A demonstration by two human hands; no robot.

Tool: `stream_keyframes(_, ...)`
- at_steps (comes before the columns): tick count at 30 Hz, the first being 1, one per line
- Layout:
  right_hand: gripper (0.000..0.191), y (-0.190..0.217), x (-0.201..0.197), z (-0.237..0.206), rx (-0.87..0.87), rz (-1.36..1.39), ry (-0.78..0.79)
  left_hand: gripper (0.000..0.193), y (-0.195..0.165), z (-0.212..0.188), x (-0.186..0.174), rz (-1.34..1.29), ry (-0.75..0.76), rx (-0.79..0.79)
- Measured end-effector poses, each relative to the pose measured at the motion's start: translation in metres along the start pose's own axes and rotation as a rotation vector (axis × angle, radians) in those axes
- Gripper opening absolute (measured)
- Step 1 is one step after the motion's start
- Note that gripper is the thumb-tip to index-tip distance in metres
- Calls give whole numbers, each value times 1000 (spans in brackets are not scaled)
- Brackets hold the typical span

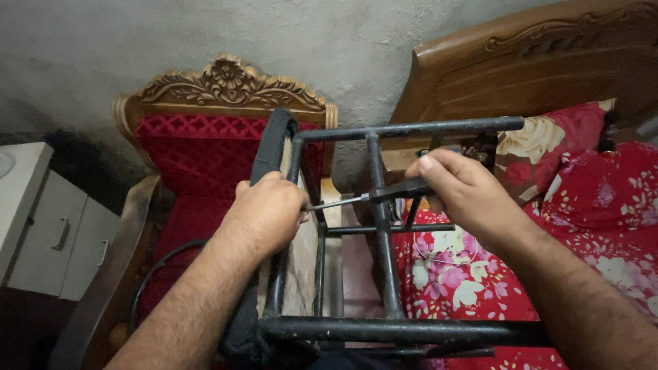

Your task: The person holds an upside-down metal-framed chair and uses a screwdriver to turn screws on the chair's seat frame, working on different screw positions along the frame throughout the clip.

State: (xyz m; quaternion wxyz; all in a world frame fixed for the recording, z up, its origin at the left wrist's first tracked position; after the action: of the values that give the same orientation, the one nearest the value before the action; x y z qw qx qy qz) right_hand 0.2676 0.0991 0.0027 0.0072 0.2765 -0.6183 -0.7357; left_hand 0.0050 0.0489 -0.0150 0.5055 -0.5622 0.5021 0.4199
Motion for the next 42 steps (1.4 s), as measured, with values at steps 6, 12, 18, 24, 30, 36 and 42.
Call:
stream_keyframes(6,48,12,-3,-6,-3,58,-46,17,2,2,2,-2,-32,11)
stream_keyframes(12,32,2,0,-2,88,34,-29,18,2,3,4,32,-15,15)
stream_keyframes(18,41,24,-2,-5,-311,44,-12,19,0,1,0,21,-19,10)
stream_keyframes(24,42,1,2,-3,116,198,6,19,-2,-1,-1,32,1,21)
stream_keyframes(30,33,19,-2,-5,-24,88,-112,19,0,0,0,-2,-23,6)
stream_keyframes(36,28,-8,-4,-4,274,-116,-80,18,1,2,3,12,-12,6)
stream_keyframes(42,33,9,-7,-3,-145,-180,-54,19,2,2,3,-2,-40,17)
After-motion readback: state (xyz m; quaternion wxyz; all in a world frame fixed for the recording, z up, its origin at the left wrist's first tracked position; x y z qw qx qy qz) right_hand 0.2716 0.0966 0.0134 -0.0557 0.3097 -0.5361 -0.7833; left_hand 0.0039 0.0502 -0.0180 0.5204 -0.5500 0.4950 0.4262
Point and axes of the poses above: each hand's wrist, its own z-axis towards the middle knuckle, its own x-axis out of the palm, y = z × x, the point moved 5 cm from there along z, towards the middle knuckle, and after that the axes turned 6 degrees about -x, right-handed, at the moved point
